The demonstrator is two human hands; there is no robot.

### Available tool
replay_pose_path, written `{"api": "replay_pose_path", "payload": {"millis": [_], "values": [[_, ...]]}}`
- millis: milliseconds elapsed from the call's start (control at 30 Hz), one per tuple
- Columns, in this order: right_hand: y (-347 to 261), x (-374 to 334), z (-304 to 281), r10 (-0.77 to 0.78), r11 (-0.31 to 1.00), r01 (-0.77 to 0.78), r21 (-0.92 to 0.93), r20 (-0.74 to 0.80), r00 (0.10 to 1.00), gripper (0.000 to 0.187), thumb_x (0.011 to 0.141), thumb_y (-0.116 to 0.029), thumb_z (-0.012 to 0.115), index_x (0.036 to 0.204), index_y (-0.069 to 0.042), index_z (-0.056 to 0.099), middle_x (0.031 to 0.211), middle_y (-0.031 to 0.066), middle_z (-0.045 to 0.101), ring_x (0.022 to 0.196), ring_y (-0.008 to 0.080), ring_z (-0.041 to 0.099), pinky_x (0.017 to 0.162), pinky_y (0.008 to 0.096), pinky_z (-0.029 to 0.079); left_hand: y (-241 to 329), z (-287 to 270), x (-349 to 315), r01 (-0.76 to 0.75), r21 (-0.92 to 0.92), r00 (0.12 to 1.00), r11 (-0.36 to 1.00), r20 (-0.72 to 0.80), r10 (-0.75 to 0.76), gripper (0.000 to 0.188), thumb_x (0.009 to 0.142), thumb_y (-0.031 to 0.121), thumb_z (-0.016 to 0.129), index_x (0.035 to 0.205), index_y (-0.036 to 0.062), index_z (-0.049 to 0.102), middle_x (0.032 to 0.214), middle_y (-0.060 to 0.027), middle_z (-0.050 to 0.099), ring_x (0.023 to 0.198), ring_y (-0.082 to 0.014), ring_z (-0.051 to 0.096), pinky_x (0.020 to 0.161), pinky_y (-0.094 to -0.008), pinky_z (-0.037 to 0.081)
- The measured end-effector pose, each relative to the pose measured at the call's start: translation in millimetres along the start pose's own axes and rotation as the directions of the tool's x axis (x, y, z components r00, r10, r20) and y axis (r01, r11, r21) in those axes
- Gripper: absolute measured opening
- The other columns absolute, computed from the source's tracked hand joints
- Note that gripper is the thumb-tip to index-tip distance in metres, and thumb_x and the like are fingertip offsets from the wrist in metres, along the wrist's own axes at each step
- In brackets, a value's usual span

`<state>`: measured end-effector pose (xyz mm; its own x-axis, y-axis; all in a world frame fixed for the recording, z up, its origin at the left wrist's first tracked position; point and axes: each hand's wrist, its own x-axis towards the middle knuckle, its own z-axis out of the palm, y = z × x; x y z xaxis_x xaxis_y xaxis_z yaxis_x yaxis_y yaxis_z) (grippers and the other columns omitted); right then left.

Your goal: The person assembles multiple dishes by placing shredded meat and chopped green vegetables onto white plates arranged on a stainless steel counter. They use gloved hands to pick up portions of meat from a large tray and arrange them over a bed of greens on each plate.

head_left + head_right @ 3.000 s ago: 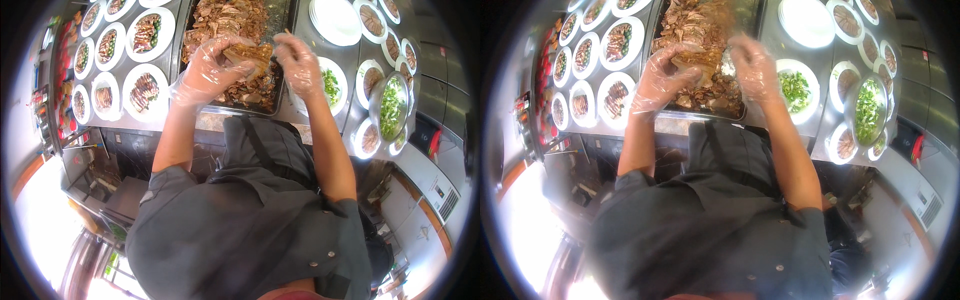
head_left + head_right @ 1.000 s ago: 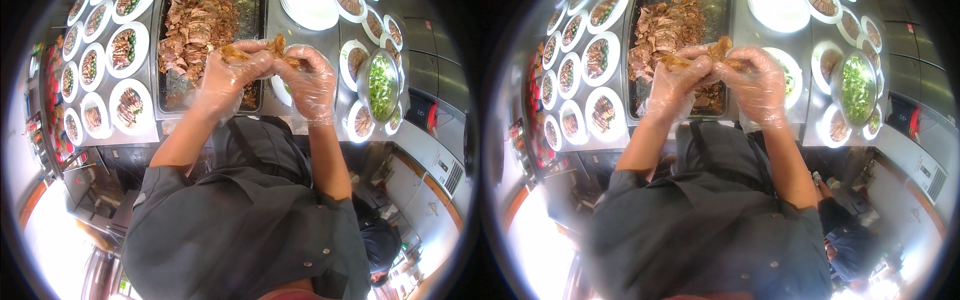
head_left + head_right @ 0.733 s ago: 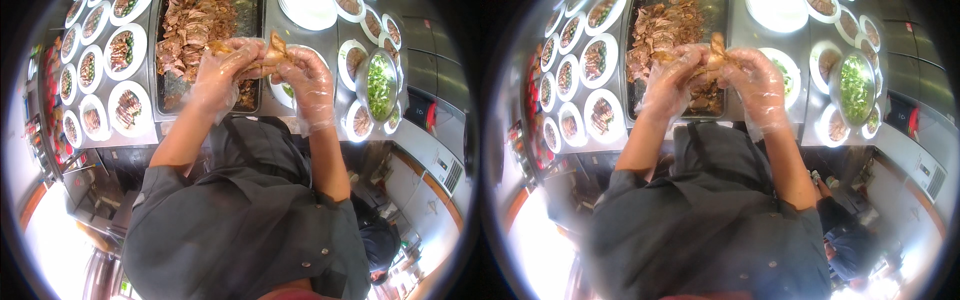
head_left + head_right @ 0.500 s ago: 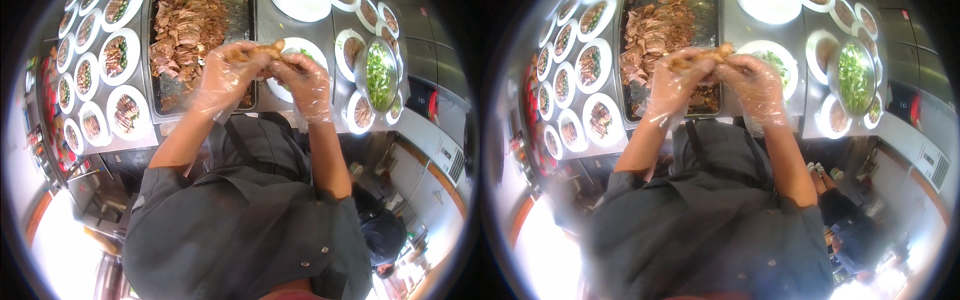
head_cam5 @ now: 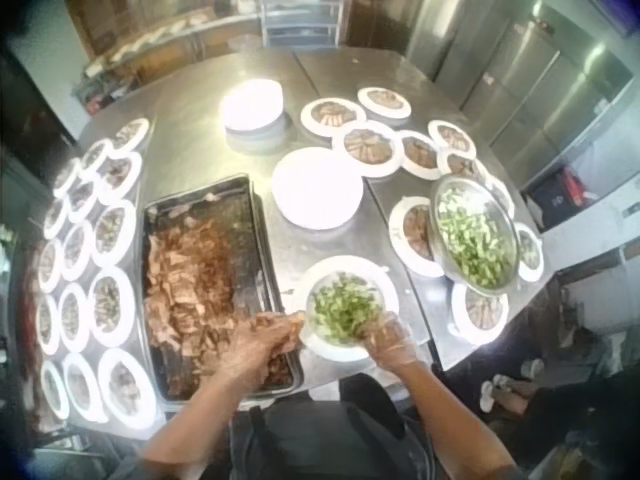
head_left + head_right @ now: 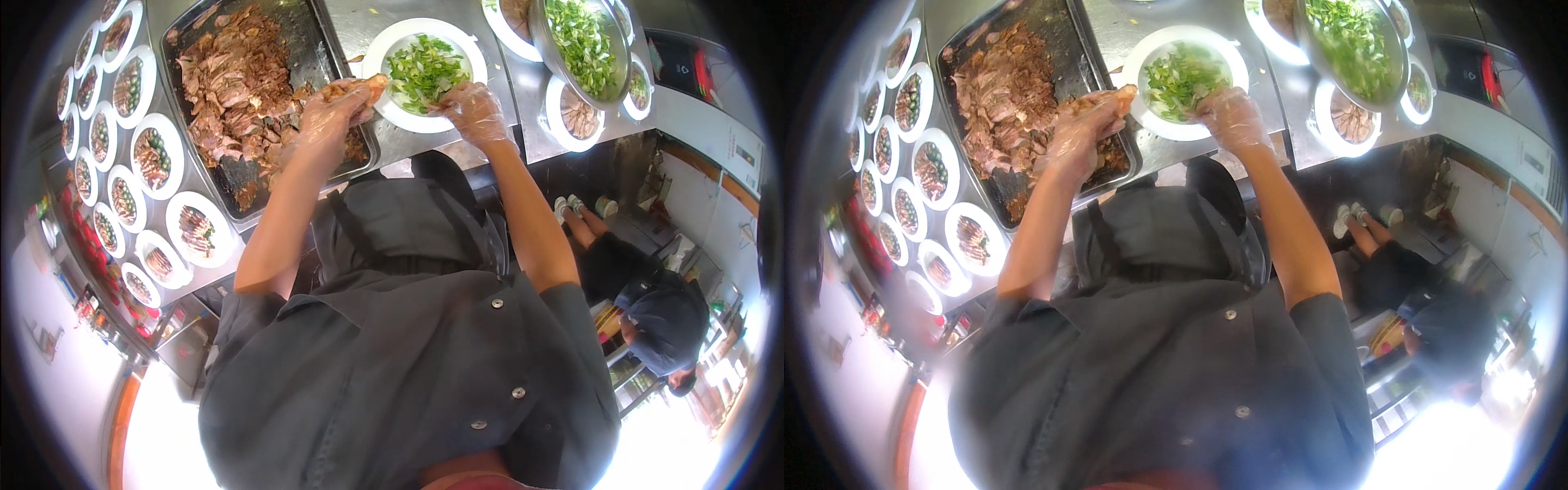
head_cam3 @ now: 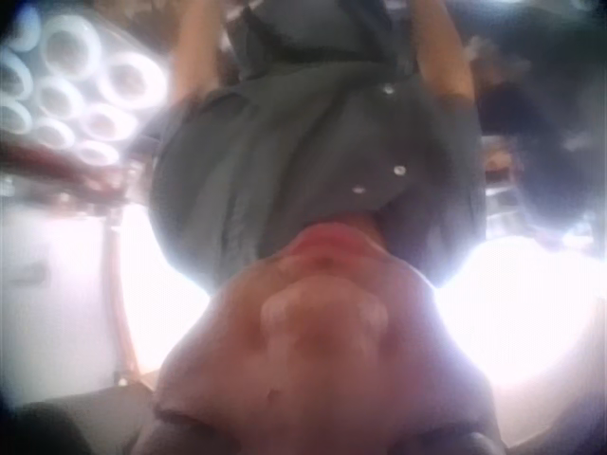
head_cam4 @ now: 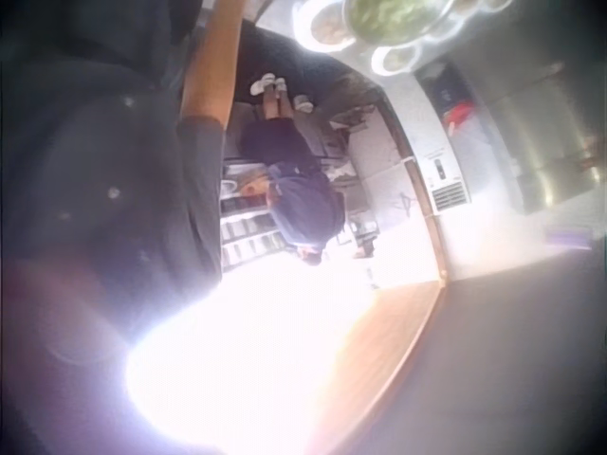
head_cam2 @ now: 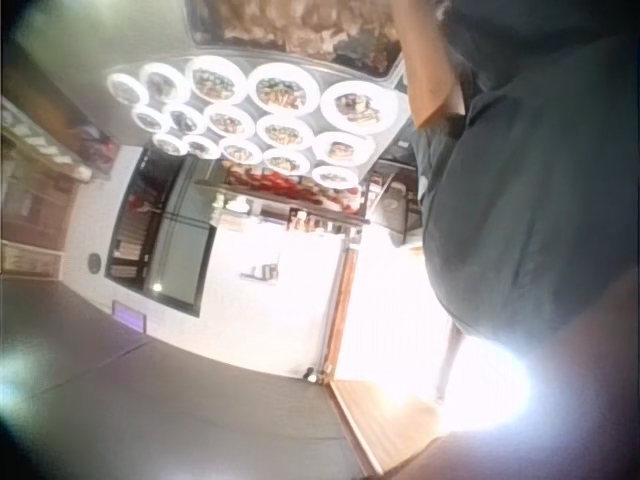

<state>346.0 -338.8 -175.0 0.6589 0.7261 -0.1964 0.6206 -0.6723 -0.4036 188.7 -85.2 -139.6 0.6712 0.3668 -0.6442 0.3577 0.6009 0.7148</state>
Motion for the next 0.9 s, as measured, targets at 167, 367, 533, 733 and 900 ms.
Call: {"api": "replay_pose_path", "payload": {"millis": [167,367,533,733,900], "values": [[31,14,28,-0.101,0.995,0.102,0.008,-0.096,0.99,0.041,0.097,-0.056,0.073,0.101,-0.016,0.082,0.103,0.0094,0.076,0.103,0.0322,0.071,0.096,0.0471,0.056,-18,45,37,0.045,-0.034,0.998,0.998,-0.032,-0.046,0.045,0.101,0.019,0.081,0.133,-0.0052,0.061,0.129,-0.0176,0.071,0.118,-0.0232,0.071,0.099,-0.0331,0.063],[12,28,-6,-0.102,0.994,0.107,-0.021,0.161,0.982,0.039,0.102,-0.053,0.066,0.107,-0.017,0.08,0.103,0.0103,0.075,0.1,0.0312,0.072,0.091,0.0462,0.058,-35,65,70,0.003,-0.057,0.997,0.998,-0.08,-0.008,0.04,0.103,0.015,0.076,0.133,-0.0072,0.062,0.128,-0.0193,0.072,0.123,-0.0281,0.07,0.104,-0.0362,0.061],[7,21,-21,0.051,0.994,-0.049,0.097,-0.019,0.999,0.03,0.102,-0.032,0.074,0.118,-0.007,0.077,0.114,0.0156,0.079,0.106,0.0294,0.076,0.095,0.0412,0.061,-6,77,30,-0.007,0.041,0.991,0.999,-0.133,0.012,0.037,0.1,0.011,0.079,0.129,-0.0063,0.065,0.116,-0.0165,0.075,0.107,-0.0222,0.074,0.09,-0.0317,0.065],[-29,-7,-38,0.233,0.466,-0.145,0.873,0.037,0.972,0.033,0.099,-0.019,0.081,0.129,-0.006,0.076,0.114,0.0113,0.081,0.104,0.0211,0.078,0.092,0.0356,0.062,-32,79,6,0.03,0.103,0.986,0.994,0.158,-0.046,0.046,0.093,0.005,0.087,0.133,-0.0043,0.065,0.114,-0.0118,0.076,0.093,-0.0185,0.075,0.081,-0.0278,0.065],[10,-6,-12,0.162,0.748,-0.107,0.655,-0.024,0.986,0.03,0.097,-0.015,0.079,0.126,-0.007,0.076,0.114,0.0122,0.081,0.107,0.0245,0.078,0.094,0.0378,0.062,-51,77,4,0.052,0.259,0.989,0.965,0.124,-0.087,0.03,0.099,0.007,0.08,0.126,-0.0018,0.072,0.105,-0.0092,0.078,0.088,-0.013,0.072,0.073,-0.0269,0.058]]}}
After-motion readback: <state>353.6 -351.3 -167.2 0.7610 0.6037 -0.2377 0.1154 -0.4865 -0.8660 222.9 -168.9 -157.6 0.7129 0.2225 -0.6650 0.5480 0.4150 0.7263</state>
